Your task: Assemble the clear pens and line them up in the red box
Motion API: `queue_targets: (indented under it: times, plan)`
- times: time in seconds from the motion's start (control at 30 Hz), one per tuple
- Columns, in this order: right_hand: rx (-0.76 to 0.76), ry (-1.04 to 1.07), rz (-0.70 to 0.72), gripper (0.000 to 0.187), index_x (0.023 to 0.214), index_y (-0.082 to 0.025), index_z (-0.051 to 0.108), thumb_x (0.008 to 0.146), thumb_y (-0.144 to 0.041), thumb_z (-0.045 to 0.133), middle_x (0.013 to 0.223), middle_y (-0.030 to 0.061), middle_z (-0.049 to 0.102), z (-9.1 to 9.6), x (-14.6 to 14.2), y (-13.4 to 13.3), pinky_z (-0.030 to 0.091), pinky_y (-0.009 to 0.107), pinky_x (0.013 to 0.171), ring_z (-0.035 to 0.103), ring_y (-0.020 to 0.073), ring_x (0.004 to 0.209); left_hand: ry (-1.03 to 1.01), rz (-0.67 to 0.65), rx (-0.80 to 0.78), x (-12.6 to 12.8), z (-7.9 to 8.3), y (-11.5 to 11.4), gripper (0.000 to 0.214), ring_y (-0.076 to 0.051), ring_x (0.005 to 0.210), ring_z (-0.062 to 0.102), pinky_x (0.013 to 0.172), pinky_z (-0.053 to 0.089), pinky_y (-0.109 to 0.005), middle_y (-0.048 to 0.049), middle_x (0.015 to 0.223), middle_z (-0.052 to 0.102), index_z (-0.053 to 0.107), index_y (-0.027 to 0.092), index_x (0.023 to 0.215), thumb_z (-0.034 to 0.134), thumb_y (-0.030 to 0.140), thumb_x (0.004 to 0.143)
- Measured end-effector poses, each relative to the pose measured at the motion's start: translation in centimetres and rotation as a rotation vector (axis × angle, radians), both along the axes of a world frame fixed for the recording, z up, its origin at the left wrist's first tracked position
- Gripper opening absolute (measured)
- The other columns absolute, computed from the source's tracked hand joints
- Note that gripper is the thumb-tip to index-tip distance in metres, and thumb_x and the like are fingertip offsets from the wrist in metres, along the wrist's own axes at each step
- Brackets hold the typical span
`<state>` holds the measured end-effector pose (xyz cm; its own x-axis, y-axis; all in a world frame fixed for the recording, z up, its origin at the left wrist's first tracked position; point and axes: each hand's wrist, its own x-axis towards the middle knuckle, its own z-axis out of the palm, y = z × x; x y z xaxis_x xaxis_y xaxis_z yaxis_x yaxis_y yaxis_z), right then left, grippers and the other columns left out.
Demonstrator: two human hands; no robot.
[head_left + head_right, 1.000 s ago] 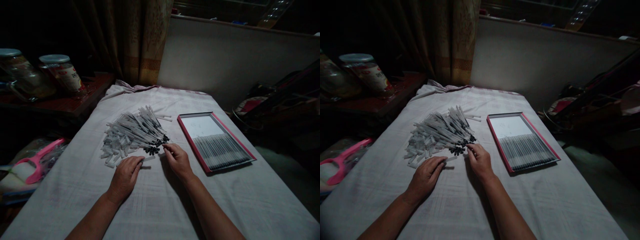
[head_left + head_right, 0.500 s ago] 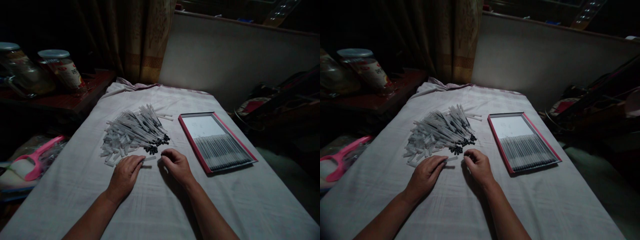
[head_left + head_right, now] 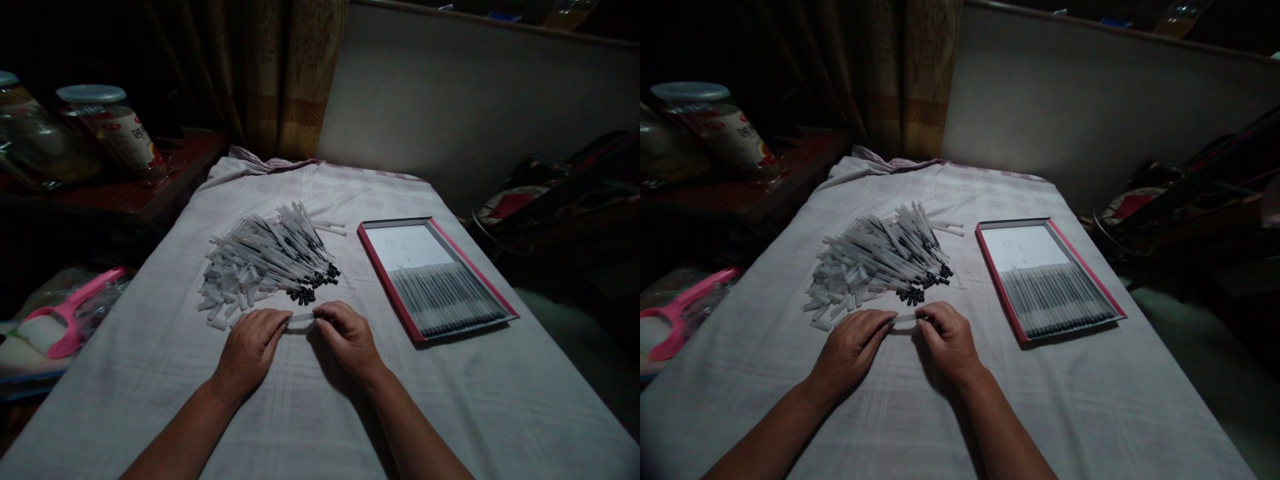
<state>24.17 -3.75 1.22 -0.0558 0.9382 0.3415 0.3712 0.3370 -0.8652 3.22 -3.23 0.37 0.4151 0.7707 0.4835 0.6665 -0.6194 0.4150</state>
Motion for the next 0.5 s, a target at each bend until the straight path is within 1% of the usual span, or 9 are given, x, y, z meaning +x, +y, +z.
queue_targets:
  times: [0.2, 0.33, 0.37, 0.47, 0.5]
  plan:
    - [0.017, -0.007, 0.017, 0.015, 0.091, -0.022, 0.073, 0.084, -0.016, 0.061, 0.085, 0.0052, 0.075, -0.19, 0.15, -0.17, 0.054, 0.027, 0.071, 0.07, 0.0176, 0.078, 0.002, -0.011, -0.003, -0.08, 0.02, -0.07, 0.021, -0.021, 0.088, 0.069, 0.077, 0.053, -0.035, -0.0069, 0.097, 0.074, 0.064, 0.02, 0.112, 0.048, 0.023, 0.099]
    - [0.017, -0.123, 0.046, 0.014, 0.087, -0.019, 0.073, 0.088, -0.021, 0.06, 0.081, 0.0063, 0.075, -0.27, 0.52, -0.18, 0.052, 0.025, 0.068, 0.07, 0.017, 0.074, -0.001, -0.048, 0.0, -0.17, 0.14, -0.1, 0.022, -0.02, 0.089, 0.069, 0.077, 0.052, -0.034, -0.0067, 0.097, 0.074, 0.064, 0.02, 0.113, 0.048, 0.022, 0.099]
    - [0.011, -0.174, 0.051, 0.017, 0.083, -0.019, 0.072, 0.09, -0.023, 0.058, 0.077, 0.0057, 0.074, -0.34, 0.64, -0.16, 0.051, 0.025, 0.066, 0.068, 0.0163, 0.071, 0.0, -0.061, -0.001, -0.18, 0.16, -0.11, 0.022, -0.02, 0.089, 0.069, 0.077, 0.052, -0.033, -0.0067, 0.097, 0.074, 0.065, 0.02, 0.113, 0.048, 0.022, 0.099]
    - [-0.013, -0.305, 0.061, 0.033, 0.066, -0.02, 0.066, 0.094, -0.03, 0.051, 0.061, 0.0028, 0.066, -0.62, 0.96, -0.13, 0.046, 0.024, 0.058, 0.062, 0.0143, 0.058, 0.01, -0.081, -0.016, -0.16, 0.15, -0.14, 0.022, -0.02, 0.089, 0.069, 0.077, 0.053, -0.033, -0.0069, 0.098, 0.074, 0.065, 0.021, 0.113, 0.049, 0.023, 0.099]
    - [-0.025, -0.322, 0.066, 0.036, 0.064, -0.02, 0.065, 0.095, -0.031, 0.049, 0.06, 0.0024, 0.065, -0.68, 1.02, -0.15, 0.045, 0.024, 0.057, 0.061, 0.0143, 0.058, 0.011, -0.079, -0.024, -0.14, 0.12, -0.15, 0.022, -0.02, 0.089, 0.069, 0.078, 0.053, -0.034, -0.007, 0.098, 0.074, 0.066, 0.021, 0.114, 0.049, 0.023, 0.098]
